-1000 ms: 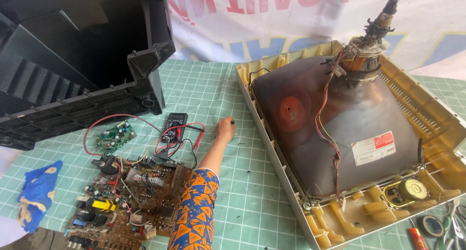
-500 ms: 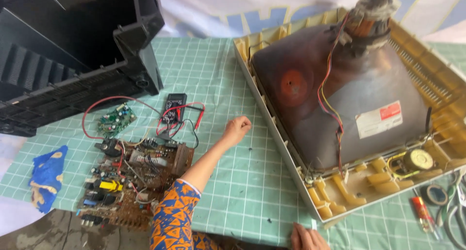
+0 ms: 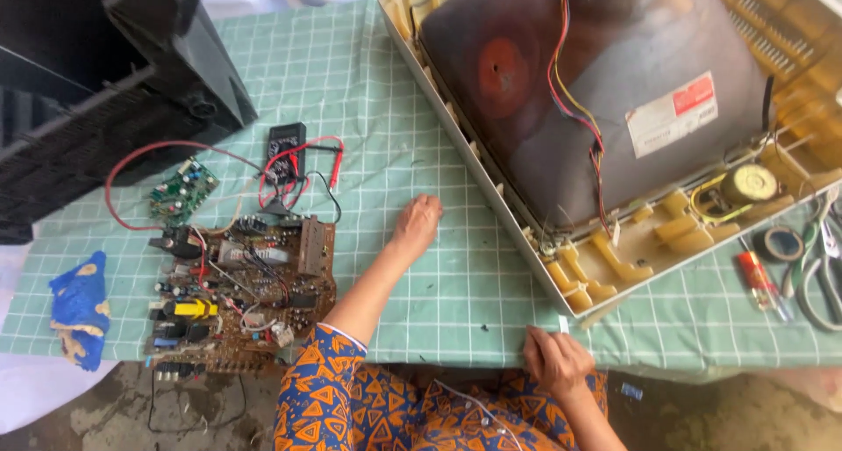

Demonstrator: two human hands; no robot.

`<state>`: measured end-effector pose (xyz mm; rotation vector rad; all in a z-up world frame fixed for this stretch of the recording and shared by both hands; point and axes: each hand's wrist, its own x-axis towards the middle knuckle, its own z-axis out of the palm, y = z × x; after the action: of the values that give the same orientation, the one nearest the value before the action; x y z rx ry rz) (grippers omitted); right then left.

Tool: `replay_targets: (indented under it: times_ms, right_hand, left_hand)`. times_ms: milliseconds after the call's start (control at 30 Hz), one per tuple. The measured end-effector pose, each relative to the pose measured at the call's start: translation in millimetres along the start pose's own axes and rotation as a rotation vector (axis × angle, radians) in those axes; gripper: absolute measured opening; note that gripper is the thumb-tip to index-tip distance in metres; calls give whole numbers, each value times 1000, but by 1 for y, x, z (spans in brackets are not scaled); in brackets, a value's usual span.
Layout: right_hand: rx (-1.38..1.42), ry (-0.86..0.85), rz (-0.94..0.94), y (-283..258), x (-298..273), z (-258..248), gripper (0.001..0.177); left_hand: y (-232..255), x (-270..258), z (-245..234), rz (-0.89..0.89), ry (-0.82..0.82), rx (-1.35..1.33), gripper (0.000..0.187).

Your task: Repairing and cleaning a CRT television, involving soldering circuit board components and handling the internal speaker.

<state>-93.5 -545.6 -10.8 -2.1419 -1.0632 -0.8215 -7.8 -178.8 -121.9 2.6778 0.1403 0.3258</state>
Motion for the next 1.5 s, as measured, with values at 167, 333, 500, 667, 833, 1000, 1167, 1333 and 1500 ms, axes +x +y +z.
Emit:
replay_targets:
  times_ms: [167,333,500,667,833,1000,1167,1333,1500]
  right_hand:
    - [16,3,-26,2,-5,1,6]
    - [-66,50,-44,16,-32,18,10]
    - [-57,43,-30,16,-34,19,12]
    - [-27,24,-23,16,-32,17,11]
    - [-44,17,-25,16,-30,16,11]
    - [-42,30,-27,16,-31,16,11]
    - [-55,41,-43,13,-25,14,11]
    - [-60,27,-24,12,-27,13,11]
    - [-43,32,-16,13,-33,16,9]
  left_hand:
    - [22,-24,-13,10,15,68,12]
    - [99,-85,-55,-98,-120,-393,10]
    - [139,-152,-28,-33,-184,-501,9]
    - [159,-176,-23,27,-175,-494,13]
    - [156,-187,-1,207,-91,-108,11]
    - [148,-171,11,149,-70,-170,15]
    - [144,-140,-8,-3,-52,-248,12]
    - [149,-137,-9,35,-77,-154,13]
    - [147,-141,1,0,-85,-136,12]
